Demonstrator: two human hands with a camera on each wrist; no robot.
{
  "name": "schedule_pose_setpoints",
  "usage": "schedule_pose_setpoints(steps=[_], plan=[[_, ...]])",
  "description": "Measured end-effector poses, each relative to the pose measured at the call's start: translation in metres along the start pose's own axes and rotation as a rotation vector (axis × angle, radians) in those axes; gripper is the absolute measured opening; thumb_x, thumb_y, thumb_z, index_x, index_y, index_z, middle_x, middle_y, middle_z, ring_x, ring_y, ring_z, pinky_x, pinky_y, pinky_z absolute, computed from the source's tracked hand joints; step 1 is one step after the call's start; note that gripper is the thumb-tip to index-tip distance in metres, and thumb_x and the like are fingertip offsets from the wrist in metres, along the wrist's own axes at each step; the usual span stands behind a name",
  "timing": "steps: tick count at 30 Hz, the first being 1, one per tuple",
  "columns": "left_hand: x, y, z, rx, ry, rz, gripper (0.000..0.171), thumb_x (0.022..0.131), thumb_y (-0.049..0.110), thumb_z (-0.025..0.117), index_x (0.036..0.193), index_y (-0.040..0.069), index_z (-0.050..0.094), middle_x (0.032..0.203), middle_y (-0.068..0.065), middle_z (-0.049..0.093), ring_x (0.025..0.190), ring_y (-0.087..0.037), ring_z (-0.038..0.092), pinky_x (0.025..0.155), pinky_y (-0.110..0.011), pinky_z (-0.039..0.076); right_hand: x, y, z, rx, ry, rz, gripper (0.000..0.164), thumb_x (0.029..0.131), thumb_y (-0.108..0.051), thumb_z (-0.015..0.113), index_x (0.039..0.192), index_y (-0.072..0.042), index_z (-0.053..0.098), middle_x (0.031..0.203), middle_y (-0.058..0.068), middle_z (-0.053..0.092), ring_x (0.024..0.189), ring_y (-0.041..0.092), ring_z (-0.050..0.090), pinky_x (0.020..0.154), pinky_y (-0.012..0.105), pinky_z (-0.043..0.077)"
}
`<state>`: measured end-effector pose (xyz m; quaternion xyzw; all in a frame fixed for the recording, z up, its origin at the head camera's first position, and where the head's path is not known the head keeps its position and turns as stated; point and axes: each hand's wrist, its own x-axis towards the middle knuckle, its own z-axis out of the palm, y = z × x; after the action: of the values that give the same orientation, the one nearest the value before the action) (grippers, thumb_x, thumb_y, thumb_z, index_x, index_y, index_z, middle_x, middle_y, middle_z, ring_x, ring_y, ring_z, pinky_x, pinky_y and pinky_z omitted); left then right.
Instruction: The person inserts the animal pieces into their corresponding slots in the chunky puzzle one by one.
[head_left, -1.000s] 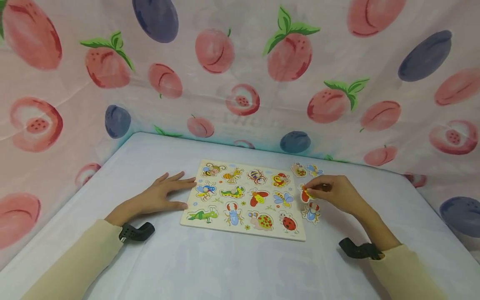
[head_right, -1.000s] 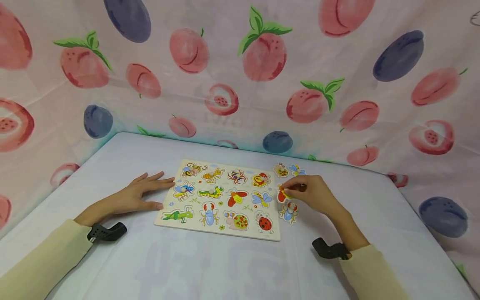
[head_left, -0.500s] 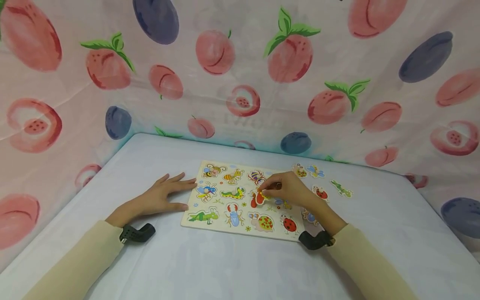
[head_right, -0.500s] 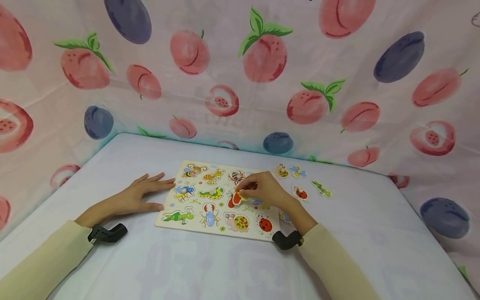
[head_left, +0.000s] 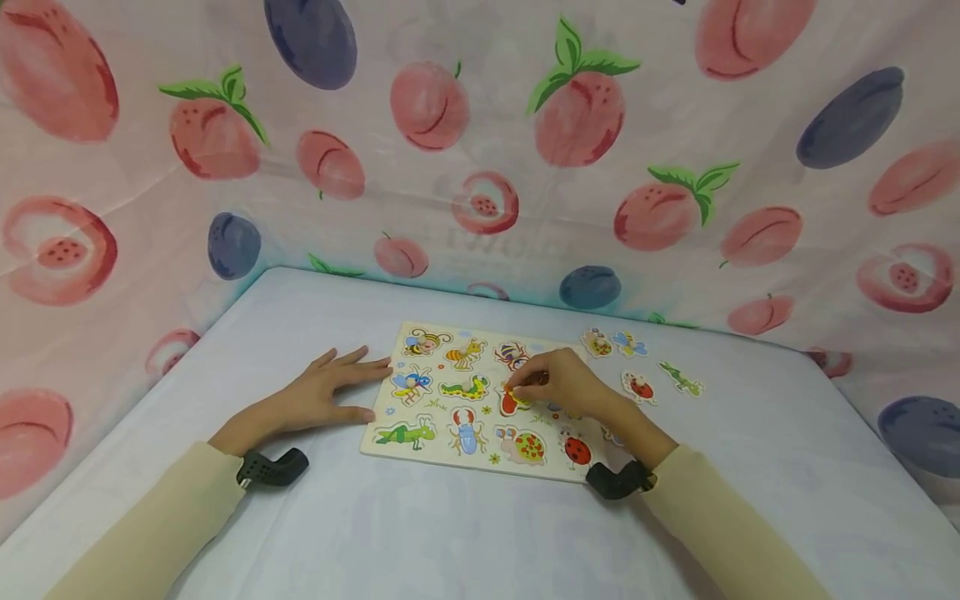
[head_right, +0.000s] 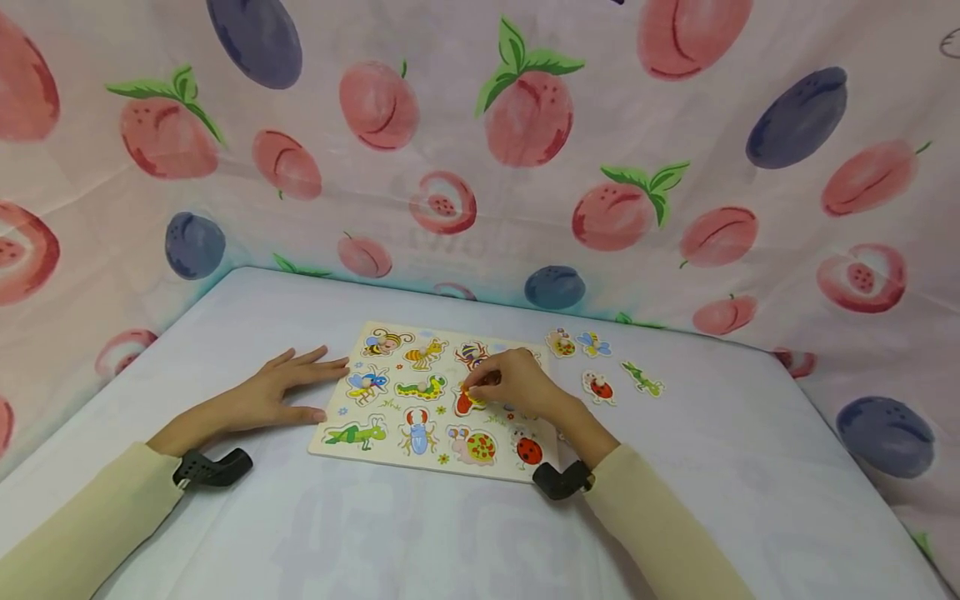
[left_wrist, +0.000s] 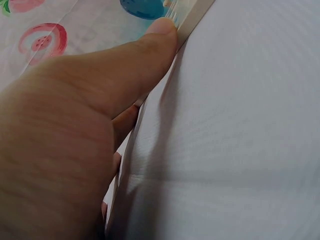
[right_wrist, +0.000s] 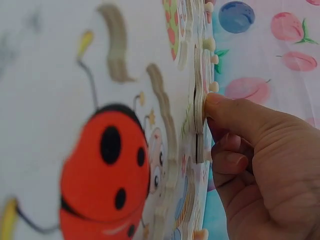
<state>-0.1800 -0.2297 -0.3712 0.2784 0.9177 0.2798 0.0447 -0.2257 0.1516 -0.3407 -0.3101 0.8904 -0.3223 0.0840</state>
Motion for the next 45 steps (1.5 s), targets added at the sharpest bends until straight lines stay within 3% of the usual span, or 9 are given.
schedule_pose_setpoints(steps=[11,20,25,30,36,45], plan=[[0.000,-0.001,0.000,0.005,0.000,0.010,0.070,0.082,0.049,0.070,0.143,0.021,0.048,0.150,0.005,0.038,0.144,-0.031,0.013,0.113,-0.055,-0.002,-0.001,-0.005,0.001,-0.029,-0.015,0.059,0.007,0.084,-0.015,0.075,0.090,-0.019,0.076,0.083,-0.011,0.068,0.070,0.009,0.059,0.061,0.024,0.051],[0.000,0.000,0.000,-0.003,0.004,-0.005,0.069,0.082,0.048,0.070,0.142,0.022,0.049,0.150,0.005,0.038,0.144,-0.032,0.013,0.112,-0.056,-0.003,-0.002,0.000,-0.002,-0.064,-0.014,-0.015,0.010,0.084,-0.019,0.075,0.094,-0.020,0.075,0.082,-0.012,0.066,0.068,0.010,0.056,0.057,0.025,0.048],[0.001,0.000,0.002,0.001,-0.003,0.012,0.070,0.083,0.049,0.069,0.143,0.022,0.048,0.150,0.005,0.038,0.144,-0.032,0.013,0.113,-0.056,-0.003,-0.025,0.012,-0.023,-0.120,0.049,-0.010,0.016,0.084,-0.021,0.076,0.099,-0.017,0.073,0.080,-0.011,0.063,0.070,0.011,0.054,0.057,0.026,0.047],[0.000,0.000,0.001,0.008,0.008,0.003,0.069,0.083,0.049,0.069,0.143,0.021,0.048,0.150,0.004,0.038,0.144,-0.032,0.013,0.113,-0.056,-0.002,-0.061,0.026,-0.043,-0.178,0.095,0.104,0.015,0.081,-0.024,0.078,0.094,-0.017,0.073,0.077,-0.009,0.061,0.071,0.014,0.053,0.057,0.025,0.046],[0.001,-0.002,0.001,0.015,0.005,-0.003,0.069,0.083,0.049,0.069,0.143,0.022,0.048,0.150,0.005,0.038,0.144,-0.032,0.013,0.113,-0.056,-0.002,-0.102,0.045,-0.051,-0.209,0.106,0.189,0.013,0.078,-0.025,0.080,0.087,-0.018,0.072,0.072,-0.009,0.058,0.069,0.012,0.050,0.055,0.023,0.042],[0.001,-0.002,0.000,0.002,0.004,0.010,0.069,0.083,0.048,0.070,0.143,0.021,0.048,0.150,0.004,0.038,0.144,-0.033,0.013,0.113,-0.055,-0.002,-0.115,0.048,-0.049,-0.206,0.128,0.202,0.012,0.078,-0.017,0.080,0.087,-0.013,0.073,0.074,-0.009,0.061,0.069,0.012,0.051,0.058,0.022,0.045]])
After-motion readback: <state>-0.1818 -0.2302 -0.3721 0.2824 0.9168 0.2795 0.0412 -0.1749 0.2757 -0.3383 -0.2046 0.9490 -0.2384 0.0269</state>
